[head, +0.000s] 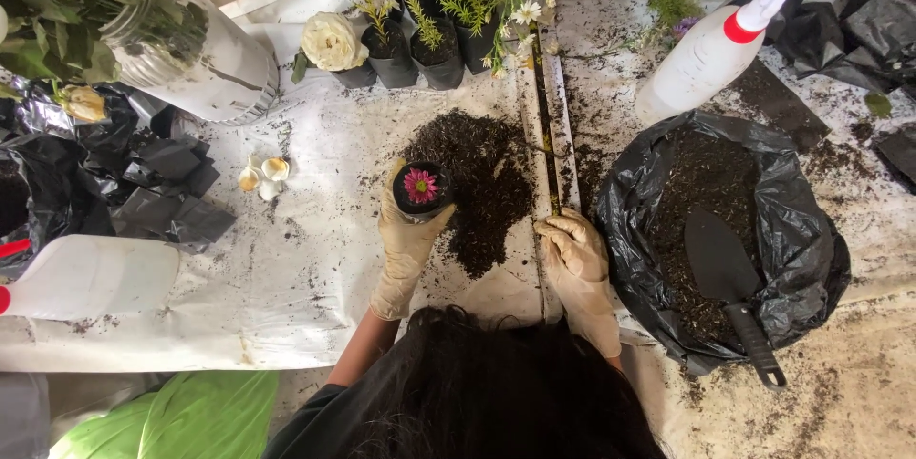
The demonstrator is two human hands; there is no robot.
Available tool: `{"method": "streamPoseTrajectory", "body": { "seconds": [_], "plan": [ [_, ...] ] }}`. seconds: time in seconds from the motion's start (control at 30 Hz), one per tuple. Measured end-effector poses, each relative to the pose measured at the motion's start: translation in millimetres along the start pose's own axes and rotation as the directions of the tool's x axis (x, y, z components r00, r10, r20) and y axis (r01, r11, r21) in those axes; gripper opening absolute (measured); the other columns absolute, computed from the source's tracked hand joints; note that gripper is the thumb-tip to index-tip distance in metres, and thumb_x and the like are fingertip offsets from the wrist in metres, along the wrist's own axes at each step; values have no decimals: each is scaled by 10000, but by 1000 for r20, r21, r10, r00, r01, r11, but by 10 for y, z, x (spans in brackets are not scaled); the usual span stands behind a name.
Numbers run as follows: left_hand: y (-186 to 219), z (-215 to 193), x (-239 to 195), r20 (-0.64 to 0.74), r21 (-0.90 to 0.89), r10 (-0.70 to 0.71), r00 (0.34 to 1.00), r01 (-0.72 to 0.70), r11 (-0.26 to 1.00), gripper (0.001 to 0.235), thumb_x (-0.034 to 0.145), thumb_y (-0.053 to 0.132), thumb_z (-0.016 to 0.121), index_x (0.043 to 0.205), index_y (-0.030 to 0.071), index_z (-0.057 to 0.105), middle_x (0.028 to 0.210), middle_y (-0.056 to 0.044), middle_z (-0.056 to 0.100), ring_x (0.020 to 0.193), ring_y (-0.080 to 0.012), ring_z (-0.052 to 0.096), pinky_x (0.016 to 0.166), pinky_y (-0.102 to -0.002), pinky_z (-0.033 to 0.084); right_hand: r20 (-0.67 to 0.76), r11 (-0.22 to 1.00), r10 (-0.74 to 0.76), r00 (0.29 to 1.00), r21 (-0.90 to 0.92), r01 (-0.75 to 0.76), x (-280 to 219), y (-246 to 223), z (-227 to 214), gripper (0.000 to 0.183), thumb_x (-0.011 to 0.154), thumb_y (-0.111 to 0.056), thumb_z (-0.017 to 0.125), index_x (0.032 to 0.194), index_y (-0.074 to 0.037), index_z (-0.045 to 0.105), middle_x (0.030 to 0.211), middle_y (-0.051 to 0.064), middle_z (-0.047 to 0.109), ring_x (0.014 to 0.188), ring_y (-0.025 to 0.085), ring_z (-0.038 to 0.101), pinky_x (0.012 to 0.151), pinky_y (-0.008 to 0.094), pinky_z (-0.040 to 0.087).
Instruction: The person gathers soil on a white work surface, scoops it into a black plastic pot, and presses it down by hand. They repeat the process to fill the pot with soil.
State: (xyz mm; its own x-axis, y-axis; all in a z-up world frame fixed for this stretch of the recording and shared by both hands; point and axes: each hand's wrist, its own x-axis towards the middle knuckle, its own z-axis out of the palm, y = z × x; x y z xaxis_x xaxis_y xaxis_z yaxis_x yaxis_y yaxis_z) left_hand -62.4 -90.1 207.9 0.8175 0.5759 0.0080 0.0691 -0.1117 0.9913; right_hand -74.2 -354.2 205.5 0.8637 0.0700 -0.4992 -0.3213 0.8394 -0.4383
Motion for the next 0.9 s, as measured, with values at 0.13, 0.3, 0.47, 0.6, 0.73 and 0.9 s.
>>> {"method": "streamPoseTrajectory", "body": {
  "seconds": [0.13, 0.3, 0.47, 0.6, 0.73, 0.9],
  "plan": [
    [275, 178, 91, 136, -42, 166, 977, -161, 986, 976, 671, 38, 964, 1512, 113, 474, 1349, -244, 607, 1252, -474, 593, 1021, -592, 564, 99, 940, -200, 975, -263, 219, -93, 5, 76, 316, 888, 58, 649, 1158, -57, 534, 1148, 131, 615, 1118, 282, 626, 1059, 372, 525],
    [647, 782, 364, 262, 8, 217, 940, -227, 974, 1075, 539, 248, 1045, 1466, 149, 509, 1299, -184, 667, 1226, -414, 650, 1057, -563, 541, 420, 497, -447, 790, -617, 610, -192, 6, 197, 207, 854, 71, 704, 1035, -1, 632, 1067, 159, 670, 1069, 313, 670, 1035, 421, 533],
    [-12, 1860, 916, 315, 150, 34, 949, -85, 985, 1041, 459, 453, 1026, 1367, 237, 566, 1215, -115, 720, 1200, -334, 675, 1061, -452, 544, 684, -18, -456, 570, -647, 763, -272, -1, 351, 126, 829, 80, 745, 942, 41, 705, 1007, 181, 712, 1033, 336, 703, 1018, 458, 539],
    [-573, 2538, 1539, 199, 212, -58, 978, 15, 977, 584, 403, 509, 1012, 850, 194, 808, 726, -88, 771, 808, -293, 791, 750, -383, 619, 773, -185, -394, 497, -596, 781, 708, 314, -887, 103, 929, -20, 706, 1009, 38, 736, 1093, 221, 720, 1080, 433, 668, 928, 515, 547],
    [-366, 2732, 1539, 236, 226, -63, 970, 8, 974, 642, 465, 510, 985, 953, 162, 755, 826, -116, 758, 884, -309, 768, 797, -399, 610, 790, -190, -343, 508, -588, 786, 567, 178, -791, 181, 942, -18, 666, 1102, 42, 724, 1155, 228, 698, 1140, 449, 637, 986, 543, 513],
    [-6, 2749, 1605, 260, 324, -92, 961, 3, 946, 814, 652, 509, 903, 1260, 65, 597, 1127, -201, 719, 1113, -357, 701, 938, -447, 582, 718, 125, -378, 584, -586, 801, 1090, 339, -1658, 231, 976, -23, 630, 1170, 86, 693, 1242, 311, 640, 1262, 383, 551, 1089, 550, 412]
  ]
}}
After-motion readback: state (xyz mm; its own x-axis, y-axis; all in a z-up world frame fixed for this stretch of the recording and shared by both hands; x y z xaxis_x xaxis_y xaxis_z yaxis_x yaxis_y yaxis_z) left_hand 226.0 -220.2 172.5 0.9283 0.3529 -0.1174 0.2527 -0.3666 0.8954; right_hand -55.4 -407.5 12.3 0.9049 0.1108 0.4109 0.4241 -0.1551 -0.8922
